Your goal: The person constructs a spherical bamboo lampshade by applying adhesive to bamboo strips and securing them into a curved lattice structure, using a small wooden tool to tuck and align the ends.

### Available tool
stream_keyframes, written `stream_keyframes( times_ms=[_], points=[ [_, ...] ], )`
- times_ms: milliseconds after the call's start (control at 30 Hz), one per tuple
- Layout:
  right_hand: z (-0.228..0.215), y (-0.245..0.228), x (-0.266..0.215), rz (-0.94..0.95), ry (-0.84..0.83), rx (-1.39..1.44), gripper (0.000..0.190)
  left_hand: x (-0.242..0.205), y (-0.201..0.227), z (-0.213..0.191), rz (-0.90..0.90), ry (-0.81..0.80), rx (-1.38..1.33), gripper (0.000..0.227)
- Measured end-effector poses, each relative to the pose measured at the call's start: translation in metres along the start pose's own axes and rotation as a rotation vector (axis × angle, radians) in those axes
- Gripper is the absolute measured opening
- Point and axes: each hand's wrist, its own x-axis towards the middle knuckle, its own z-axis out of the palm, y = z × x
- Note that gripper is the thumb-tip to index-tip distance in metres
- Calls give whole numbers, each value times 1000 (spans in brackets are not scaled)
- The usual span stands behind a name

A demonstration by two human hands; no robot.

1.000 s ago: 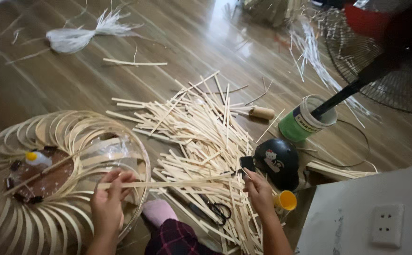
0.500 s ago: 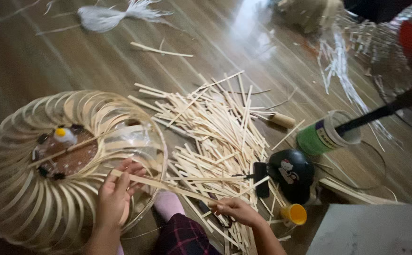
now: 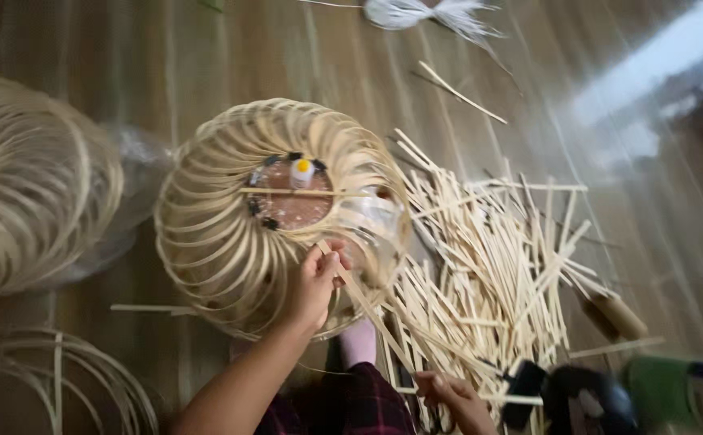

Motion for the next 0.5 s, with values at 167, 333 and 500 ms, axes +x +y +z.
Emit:
stream_keyframes(
  times_ms=[167,333,500],
  points=[
    [-7,11,17,-37,-84,32,52,7,1,1,-10,88,-142,20],
    [-23,30,33,127,-107,73,53,-1,20,4,0,28,-194,26],
    [-26,22,44,270,-126,-396,54,-13,33,15,50,-29,25,23]
  ],
)
